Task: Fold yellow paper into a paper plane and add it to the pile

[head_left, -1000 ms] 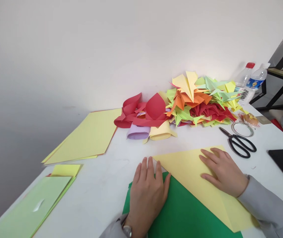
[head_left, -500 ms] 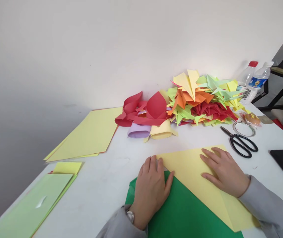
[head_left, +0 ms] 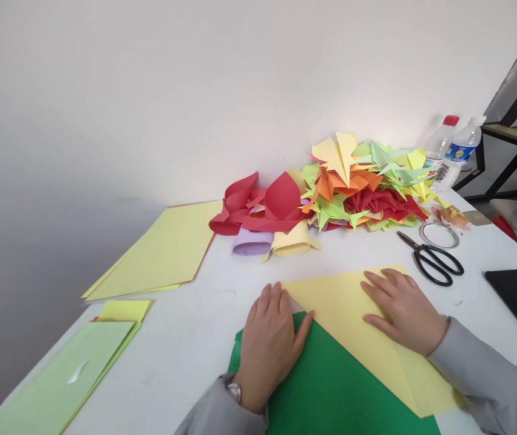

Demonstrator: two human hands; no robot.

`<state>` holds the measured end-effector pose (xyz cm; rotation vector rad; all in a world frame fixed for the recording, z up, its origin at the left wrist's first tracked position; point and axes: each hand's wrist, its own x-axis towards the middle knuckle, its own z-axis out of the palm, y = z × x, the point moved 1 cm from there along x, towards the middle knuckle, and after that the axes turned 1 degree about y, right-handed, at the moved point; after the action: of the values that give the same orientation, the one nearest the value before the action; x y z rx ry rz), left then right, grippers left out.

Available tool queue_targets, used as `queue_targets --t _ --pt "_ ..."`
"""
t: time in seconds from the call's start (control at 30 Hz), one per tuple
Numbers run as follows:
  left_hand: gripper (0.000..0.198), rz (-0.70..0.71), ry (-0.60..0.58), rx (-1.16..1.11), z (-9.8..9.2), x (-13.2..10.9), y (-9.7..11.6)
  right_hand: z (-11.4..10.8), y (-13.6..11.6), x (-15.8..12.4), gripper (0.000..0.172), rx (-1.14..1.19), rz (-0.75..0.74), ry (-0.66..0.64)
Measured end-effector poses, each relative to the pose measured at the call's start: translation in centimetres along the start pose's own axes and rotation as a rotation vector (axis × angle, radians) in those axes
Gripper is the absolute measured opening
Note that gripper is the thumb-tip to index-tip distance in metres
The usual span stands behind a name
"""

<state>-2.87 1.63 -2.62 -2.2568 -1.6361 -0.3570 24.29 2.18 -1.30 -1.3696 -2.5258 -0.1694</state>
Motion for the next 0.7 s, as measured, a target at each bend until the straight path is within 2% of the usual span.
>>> queue_targets --t 0.5,0.7 --pt "0.058 -0.017 0.054 0.02 -0.2 0.8 -1.0 0.1 0.0 0.0 0.049 -0.01 0.0 -0.018" --pt "0.056 -0.036 0.033 0.049 -0.2 0.9 -1.2 0.0 0.0 0.0 0.048 -0.003 0.001 -0.02"
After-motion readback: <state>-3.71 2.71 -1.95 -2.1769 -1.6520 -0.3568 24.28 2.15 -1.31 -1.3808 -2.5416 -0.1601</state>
